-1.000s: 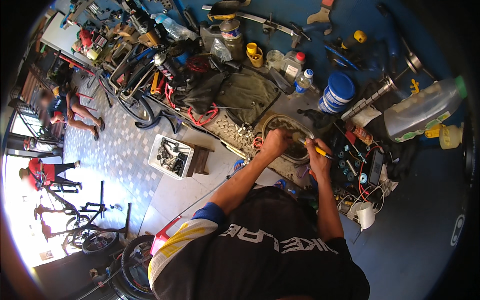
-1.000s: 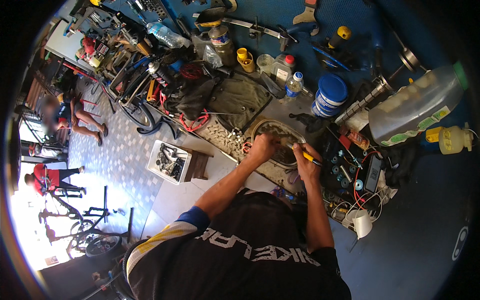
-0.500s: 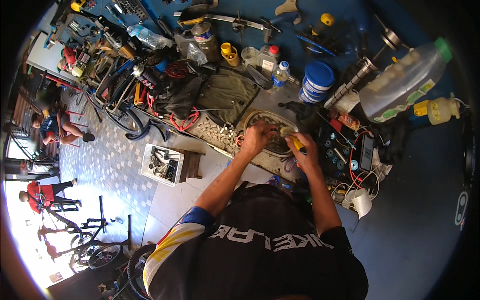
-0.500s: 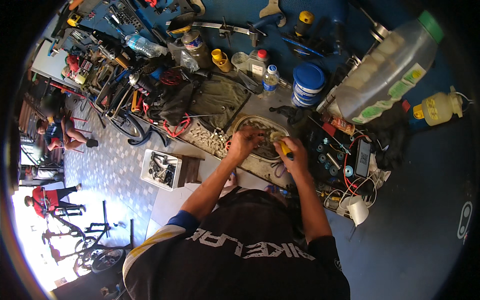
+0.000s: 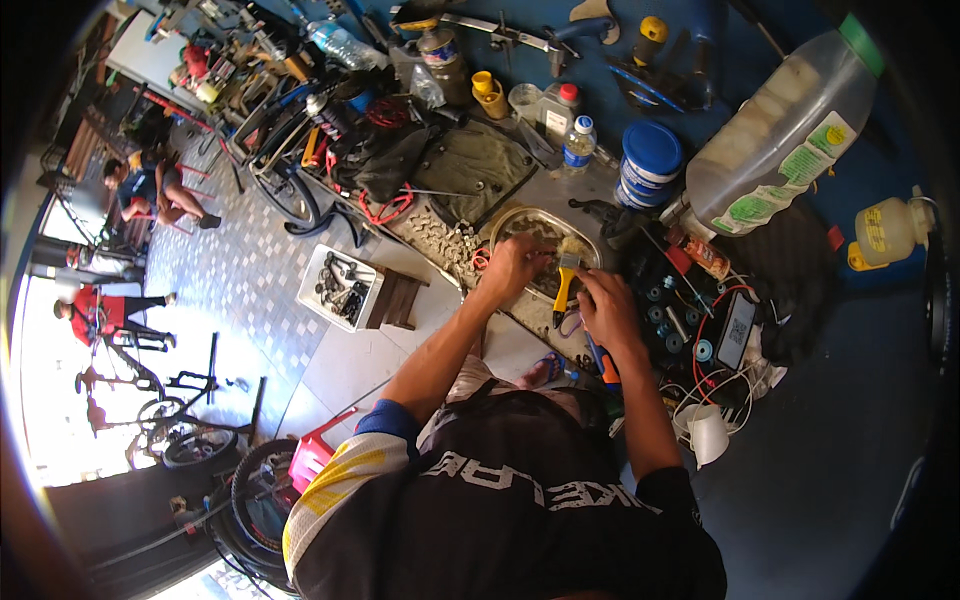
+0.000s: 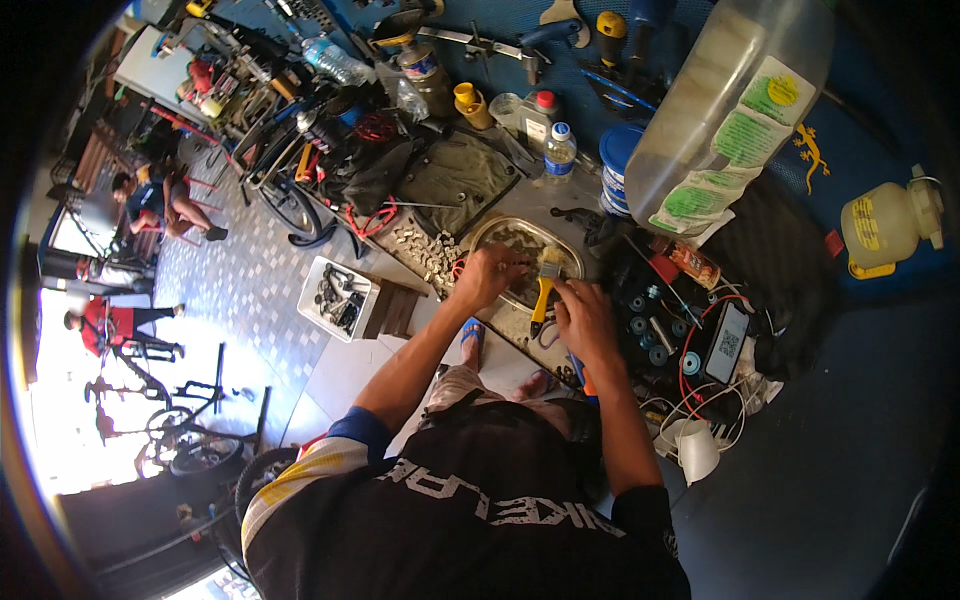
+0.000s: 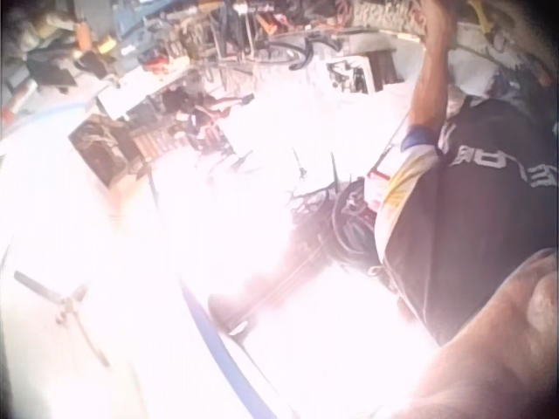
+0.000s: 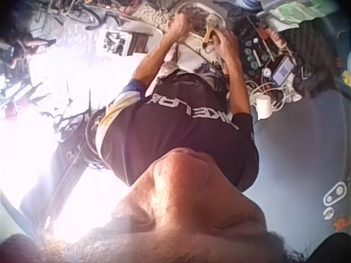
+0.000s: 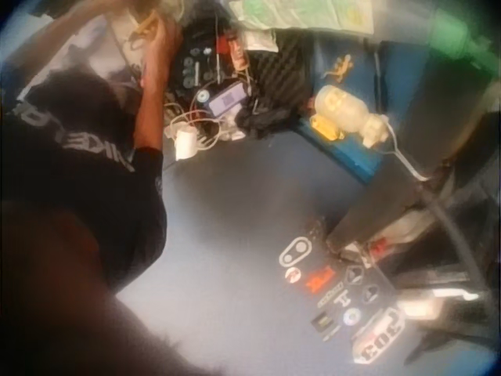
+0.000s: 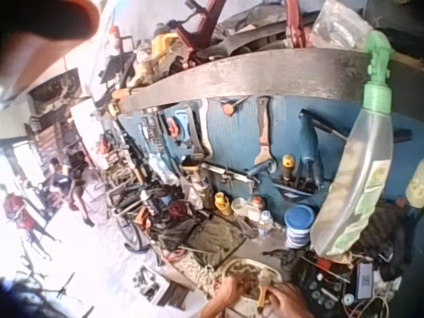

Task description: The person scrubs small bicycle parts in a metal tray using a brush and liquid, then places the cleaned parts into a white plastic bin. The person also handles a black cylindrical tool and wipes it with a cloth.

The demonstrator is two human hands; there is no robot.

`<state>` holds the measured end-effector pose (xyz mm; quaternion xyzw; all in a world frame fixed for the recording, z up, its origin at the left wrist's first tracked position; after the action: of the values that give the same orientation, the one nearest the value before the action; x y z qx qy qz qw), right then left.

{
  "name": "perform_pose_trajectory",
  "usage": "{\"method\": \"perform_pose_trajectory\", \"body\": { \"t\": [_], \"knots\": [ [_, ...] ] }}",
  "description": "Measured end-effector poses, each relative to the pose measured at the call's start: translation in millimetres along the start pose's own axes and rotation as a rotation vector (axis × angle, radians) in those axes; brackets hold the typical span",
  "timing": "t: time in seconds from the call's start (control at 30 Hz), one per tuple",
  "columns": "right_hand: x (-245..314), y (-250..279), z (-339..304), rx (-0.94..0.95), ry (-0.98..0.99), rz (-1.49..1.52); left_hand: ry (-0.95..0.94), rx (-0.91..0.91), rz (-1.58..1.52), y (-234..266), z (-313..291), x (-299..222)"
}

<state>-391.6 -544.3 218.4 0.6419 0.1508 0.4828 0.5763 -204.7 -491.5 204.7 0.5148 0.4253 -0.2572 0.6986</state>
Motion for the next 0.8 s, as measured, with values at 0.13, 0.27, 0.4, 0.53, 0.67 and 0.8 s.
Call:
{"method": "perform_pose_trajectory", "body": {
  "t": [0.13,0.27,0.4,0.53,0.67,0.8],
  "knots": [
    [-11,20,-13,-0.072,-0.01,0.102,-0.013,-0.054,-0.023,18,18,-29],
    [-16,28,-16,-0.03,-0.093,0.187,0.059,-0.036,-0.024,23,28,-22],
    [-8,30,-17,-0.054,-0.168,0.327,0.325,0.112,-0.403,-6,13,-11],
    [-7,9,3,-0.17,-0.255,0.708,0.389,0.182,-0.673,-40,-5,1],
    [-16,-20,24,-0.148,-0.281,0.784,0.406,0.1,-0.691,-34,-8,11],
    [-10,-20,35,-0.185,-0.267,0.618,0.438,0.067,-0.854,-36,-13,22]
  ]
}}
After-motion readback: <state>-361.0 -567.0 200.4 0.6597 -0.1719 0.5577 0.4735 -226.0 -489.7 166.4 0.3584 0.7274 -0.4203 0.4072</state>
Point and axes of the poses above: each hand's wrist, its own z-axis towards the middle knuckle, its own y-axis out of the back of the hand, x = y × z, the point moved 8 cm from there along z, towards the middle knuckle, and after that the axes turned 6 degrees about -z, right-handed, at the moved point
